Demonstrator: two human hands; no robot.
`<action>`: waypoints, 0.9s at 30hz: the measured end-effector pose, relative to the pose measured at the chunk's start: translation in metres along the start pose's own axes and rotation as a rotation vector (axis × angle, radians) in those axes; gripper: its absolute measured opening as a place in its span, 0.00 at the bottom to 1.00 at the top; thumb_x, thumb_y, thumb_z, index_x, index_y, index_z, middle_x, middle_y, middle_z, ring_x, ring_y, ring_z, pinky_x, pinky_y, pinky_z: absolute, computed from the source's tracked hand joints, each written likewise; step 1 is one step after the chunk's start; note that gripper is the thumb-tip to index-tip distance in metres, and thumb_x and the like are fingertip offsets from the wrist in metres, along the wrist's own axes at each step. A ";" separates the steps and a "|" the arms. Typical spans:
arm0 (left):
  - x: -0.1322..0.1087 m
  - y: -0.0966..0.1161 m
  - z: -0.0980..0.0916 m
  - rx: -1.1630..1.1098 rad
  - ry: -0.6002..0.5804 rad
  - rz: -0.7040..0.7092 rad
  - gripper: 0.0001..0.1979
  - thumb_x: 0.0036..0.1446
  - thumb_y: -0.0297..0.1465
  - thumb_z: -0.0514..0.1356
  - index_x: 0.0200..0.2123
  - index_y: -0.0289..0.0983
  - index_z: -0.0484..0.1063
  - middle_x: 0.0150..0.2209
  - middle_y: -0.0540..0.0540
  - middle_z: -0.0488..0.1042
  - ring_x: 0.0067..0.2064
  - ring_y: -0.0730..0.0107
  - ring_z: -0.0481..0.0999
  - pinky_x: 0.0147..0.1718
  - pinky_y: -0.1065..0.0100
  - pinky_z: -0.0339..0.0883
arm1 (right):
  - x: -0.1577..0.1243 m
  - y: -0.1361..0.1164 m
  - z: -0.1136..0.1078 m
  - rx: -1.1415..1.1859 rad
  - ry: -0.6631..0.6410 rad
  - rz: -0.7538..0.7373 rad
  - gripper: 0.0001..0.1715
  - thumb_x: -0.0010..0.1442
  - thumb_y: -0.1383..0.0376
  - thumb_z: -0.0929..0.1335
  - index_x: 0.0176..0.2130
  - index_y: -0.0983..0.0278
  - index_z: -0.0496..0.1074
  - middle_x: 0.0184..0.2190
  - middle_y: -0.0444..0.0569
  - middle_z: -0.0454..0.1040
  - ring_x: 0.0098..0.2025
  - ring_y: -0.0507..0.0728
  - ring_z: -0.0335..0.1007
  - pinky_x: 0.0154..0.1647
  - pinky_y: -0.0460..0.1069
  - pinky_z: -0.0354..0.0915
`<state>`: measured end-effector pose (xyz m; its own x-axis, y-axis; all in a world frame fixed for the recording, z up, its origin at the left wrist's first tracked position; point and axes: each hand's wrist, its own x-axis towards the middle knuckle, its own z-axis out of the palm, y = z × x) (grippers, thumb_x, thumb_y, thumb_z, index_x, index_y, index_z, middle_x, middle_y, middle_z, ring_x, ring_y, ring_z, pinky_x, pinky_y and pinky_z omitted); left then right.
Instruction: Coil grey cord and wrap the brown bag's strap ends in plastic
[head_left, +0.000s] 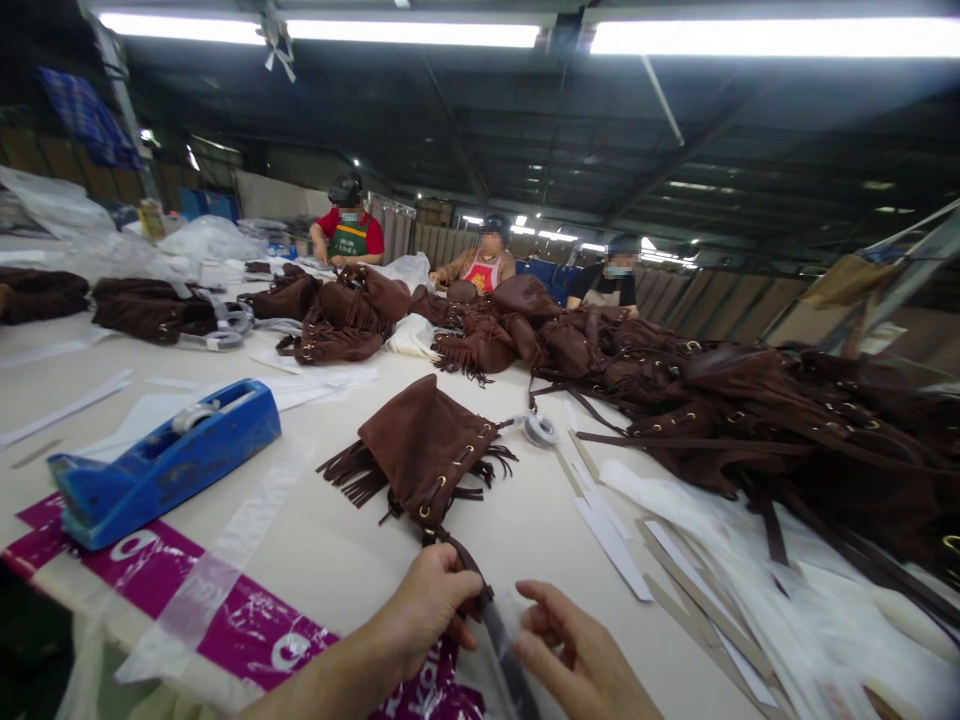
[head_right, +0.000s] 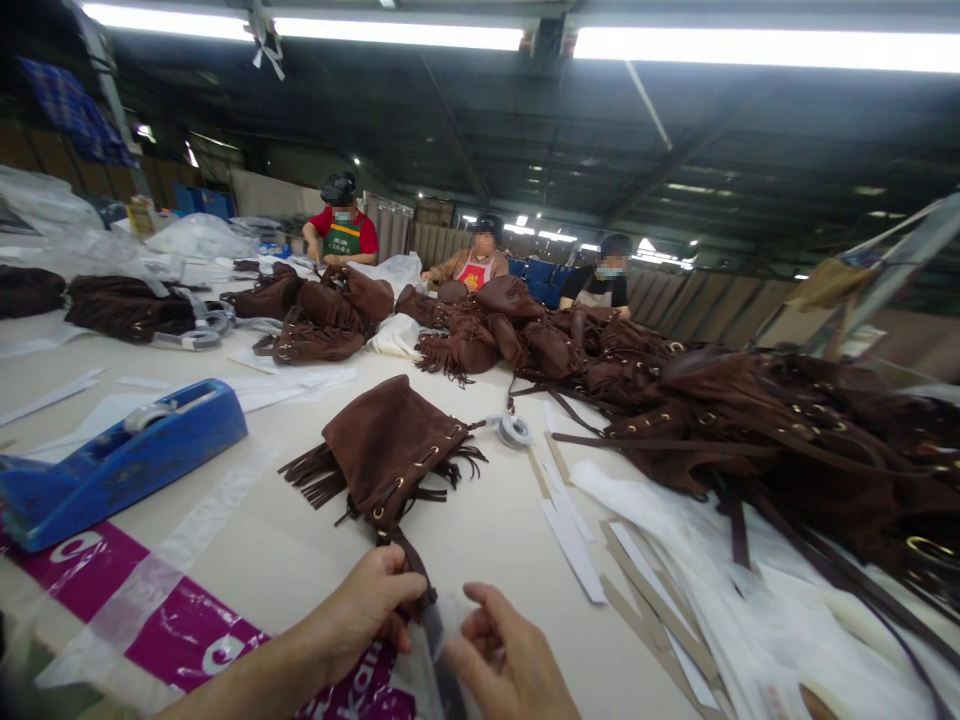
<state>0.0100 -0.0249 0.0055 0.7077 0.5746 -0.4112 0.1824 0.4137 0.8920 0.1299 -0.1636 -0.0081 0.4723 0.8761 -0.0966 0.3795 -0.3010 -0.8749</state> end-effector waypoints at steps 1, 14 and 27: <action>0.000 0.000 0.001 0.004 0.000 -0.001 0.04 0.40 0.24 0.56 0.25 0.34 0.66 0.20 0.53 0.67 0.21 0.76 0.66 0.12 0.77 0.58 | -0.004 0.005 0.000 0.031 -0.043 0.008 0.37 0.51 0.55 0.70 0.57 0.66 0.64 0.30 0.47 0.73 0.30 0.55 0.68 0.28 0.47 0.60; -0.001 -0.001 0.004 0.198 -0.043 -0.012 0.03 0.39 0.24 0.55 0.23 0.35 0.64 0.16 0.56 0.63 0.13 0.82 0.53 0.12 0.75 0.43 | 0.010 0.021 0.020 0.643 -0.051 0.167 0.53 0.45 0.48 0.75 0.60 0.73 0.62 0.18 0.37 0.59 0.22 0.48 0.51 0.25 0.45 0.49; -0.006 0.001 -0.018 0.305 -0.331 0.109 0.09 0.40 0.30 0.56 0.30 0.35 0.68 0.19 0.55 0.66 0.16 0.78 0.59 0.16 0.74 0.55 | 0.014 -0.005 0.017 0.730 -0.049 0.222 0.39 0.42 0.48 0.76 0.48 0.67 0.70 0.29 0.49 0.78 0.32 0.58 0.73 0.37 0.51 0.64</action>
<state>-0.0067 -0.0150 0.0051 0.9046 0.3260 -0.2745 0.2526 0.1084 0.9615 0.1209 -0.1437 -0.0132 0.4339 0.8449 -0.3127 -0.3501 -0.1617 -0.9227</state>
